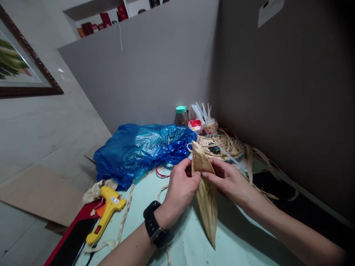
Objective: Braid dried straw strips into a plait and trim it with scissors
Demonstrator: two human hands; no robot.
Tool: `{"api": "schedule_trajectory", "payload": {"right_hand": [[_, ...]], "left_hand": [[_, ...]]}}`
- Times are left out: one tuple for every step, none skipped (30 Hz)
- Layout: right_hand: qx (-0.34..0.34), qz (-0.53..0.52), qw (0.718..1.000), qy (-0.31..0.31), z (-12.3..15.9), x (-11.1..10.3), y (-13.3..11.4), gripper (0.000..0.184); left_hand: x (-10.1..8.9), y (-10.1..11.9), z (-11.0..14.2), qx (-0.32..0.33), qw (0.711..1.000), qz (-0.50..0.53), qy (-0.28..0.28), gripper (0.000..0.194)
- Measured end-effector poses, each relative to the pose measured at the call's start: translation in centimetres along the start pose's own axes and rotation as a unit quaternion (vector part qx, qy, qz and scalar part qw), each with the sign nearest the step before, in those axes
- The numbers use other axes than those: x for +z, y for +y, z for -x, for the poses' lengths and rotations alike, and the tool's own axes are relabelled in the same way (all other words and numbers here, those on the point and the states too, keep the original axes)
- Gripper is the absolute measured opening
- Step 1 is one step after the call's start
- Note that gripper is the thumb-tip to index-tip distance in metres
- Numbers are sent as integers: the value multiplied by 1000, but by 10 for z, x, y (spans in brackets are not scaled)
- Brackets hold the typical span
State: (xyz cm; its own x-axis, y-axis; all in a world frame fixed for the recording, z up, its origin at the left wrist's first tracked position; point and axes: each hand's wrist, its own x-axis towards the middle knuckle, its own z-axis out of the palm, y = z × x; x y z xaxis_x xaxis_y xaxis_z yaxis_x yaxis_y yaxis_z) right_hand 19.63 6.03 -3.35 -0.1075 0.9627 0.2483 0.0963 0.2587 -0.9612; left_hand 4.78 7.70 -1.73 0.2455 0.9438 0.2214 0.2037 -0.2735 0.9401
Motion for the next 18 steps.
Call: {"api": "schedule_trajectory", "payload": {"right_hand": [[3, -4, 1000, 3, 0, 1, 2, 16], [9, -7, 1000, 4, 0, 1, 3, 16], [18, -8, 1000, 3, 0, 1, 3, 17], [28, -9, 1000, 1, 1, 1, 2, 17], [40, -11, 999, 0, 2, 1, 1, 17], [51, -12, 999, 1, 3, 1, -2, 16], [64, -11, 998, 5, 4, 1, -5, 16], [74, -10, 997, 12, 5, 1, -8, 15], [83, -9, 996, 19, 6, 1, -11, 15], [89, -8, 996, 23, 7, 2, -14, 16], [93, -7, 995, 25, 8, 2, -17, 17], [94, -7, 995, 24, 9, 2, -18, 18], [95, -7, 995, 21, 9, 2, -19, 19], [95, -6, 995, 19, 8, 2, -18, 19], [92, -4, 996, 15, 8, 2, -16, 19], [84, -1, 996, 11, 7, 1, -14, 18], [73, 6, 997, 5, 6, 1, -12, 16], [59, 17, 998, -1, 6, 0, -9, 15]], "left_hand": [[1, -2, 0, 1, 1000, -4, 4, 6], [2, -3, 0, 2, 1000, -8, 8, 6], [3, -4, 1, 3, 1000, -11, 10, 7], [4, -3, 2, 5, 1000, -12, 11, 8], [4, -2, 3, 7, 1000, -12, 11, 9], [5, 0, 5, 10, 1000, -11, 10, 10], [5, 2, 6, 14, 1000, -11, 9, 10], [5, 5, 8, 18, 1000, -11, 6, 10], [5, 8, 9, 24, 1000, -15, 4, 10], [4, 10, 11, 30, 999, -25, 2, 10], [4, 12, 12, 37, 998, -41, 0, 11], [4, 14, 13, 45, 997, -63, 0, 12], [4, 15, 14, 53, 994, -91, 3, 13], [5, 15, 15, 60, 991, -118, 7, 14], [5, 15, 16, 68, 987, -143, 14, 14], [6, 14, 17, 75, 983, -164, 21, 15], [7, 13, 17, 81, 980, -181, 28, 16], [8, 12, 18, 85, 976, -196, 33, 16]]}}
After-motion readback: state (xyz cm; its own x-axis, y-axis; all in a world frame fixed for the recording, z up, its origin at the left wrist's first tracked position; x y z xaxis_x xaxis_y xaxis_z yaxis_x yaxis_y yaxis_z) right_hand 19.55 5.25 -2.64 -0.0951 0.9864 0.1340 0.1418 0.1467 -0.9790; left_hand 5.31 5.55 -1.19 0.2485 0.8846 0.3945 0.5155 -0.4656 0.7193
